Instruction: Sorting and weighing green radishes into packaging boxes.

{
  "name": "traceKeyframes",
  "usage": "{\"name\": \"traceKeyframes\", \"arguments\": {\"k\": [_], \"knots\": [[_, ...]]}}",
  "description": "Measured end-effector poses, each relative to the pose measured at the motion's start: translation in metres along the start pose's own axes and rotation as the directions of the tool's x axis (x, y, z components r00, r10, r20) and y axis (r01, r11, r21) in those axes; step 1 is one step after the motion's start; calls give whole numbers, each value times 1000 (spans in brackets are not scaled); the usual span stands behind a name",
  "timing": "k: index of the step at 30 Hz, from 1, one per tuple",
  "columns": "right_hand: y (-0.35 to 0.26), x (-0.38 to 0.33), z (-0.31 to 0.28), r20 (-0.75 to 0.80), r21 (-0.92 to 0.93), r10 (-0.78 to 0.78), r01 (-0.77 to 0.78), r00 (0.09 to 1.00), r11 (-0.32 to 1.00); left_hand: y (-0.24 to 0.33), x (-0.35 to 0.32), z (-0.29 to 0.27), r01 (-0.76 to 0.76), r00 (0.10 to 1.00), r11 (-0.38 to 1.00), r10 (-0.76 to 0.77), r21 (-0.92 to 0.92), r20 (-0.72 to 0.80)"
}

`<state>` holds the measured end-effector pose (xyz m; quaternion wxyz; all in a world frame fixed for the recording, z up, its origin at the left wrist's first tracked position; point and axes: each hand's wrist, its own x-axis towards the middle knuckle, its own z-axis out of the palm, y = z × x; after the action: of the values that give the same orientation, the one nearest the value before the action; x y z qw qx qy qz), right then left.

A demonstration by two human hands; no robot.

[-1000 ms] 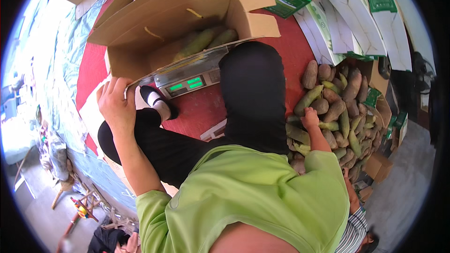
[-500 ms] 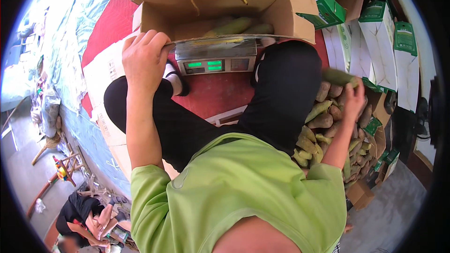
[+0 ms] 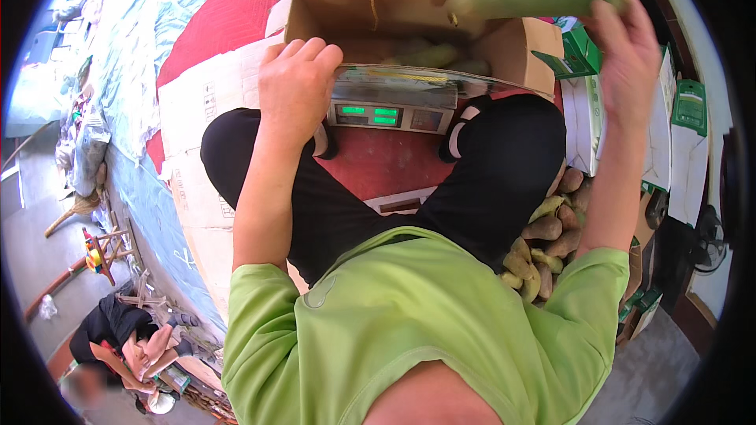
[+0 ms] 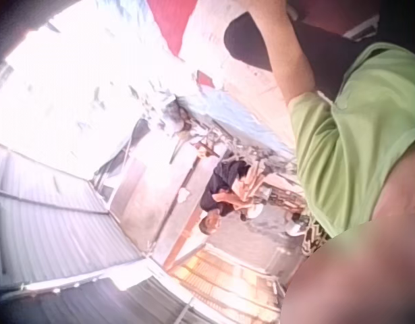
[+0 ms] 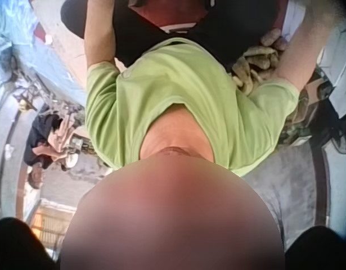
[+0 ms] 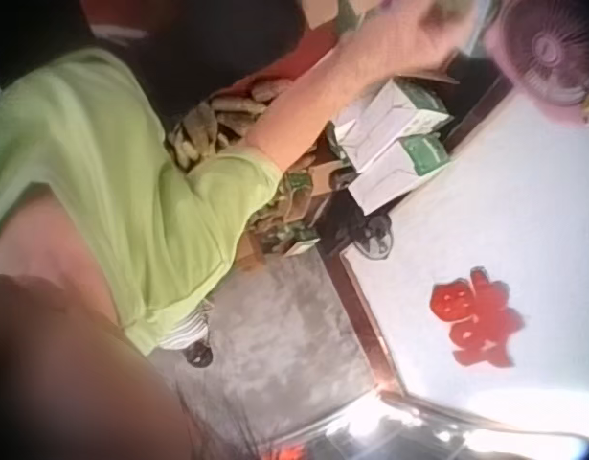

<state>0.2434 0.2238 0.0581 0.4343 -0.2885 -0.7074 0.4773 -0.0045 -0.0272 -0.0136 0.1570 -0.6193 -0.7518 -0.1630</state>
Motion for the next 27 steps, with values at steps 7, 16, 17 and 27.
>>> {"name": "traceKeyframes", "arguments": {"k": [7, 16, 17, 27], "knots": [[30, 10, 129, 490, -318, -220, 408, 843, 856, 5, 5, -1, 26, 1000, 998, -25, -51, 13], [32, -3, 179, 692, -202, -286, 558, 663, 805, -1, 7, 1, -23, 1000, 999, 22, -37, -10], [25, 1, 169, 700, -244, -220, 518, 679, 820, 0, 6, 0, 3, 1000, 999, -2, -36, 11], [62, -39, -50, -29, -304, 170, -170, 985, 937, 8, 7, -5, 45, 993, 998, -39, -51, 115]]}}
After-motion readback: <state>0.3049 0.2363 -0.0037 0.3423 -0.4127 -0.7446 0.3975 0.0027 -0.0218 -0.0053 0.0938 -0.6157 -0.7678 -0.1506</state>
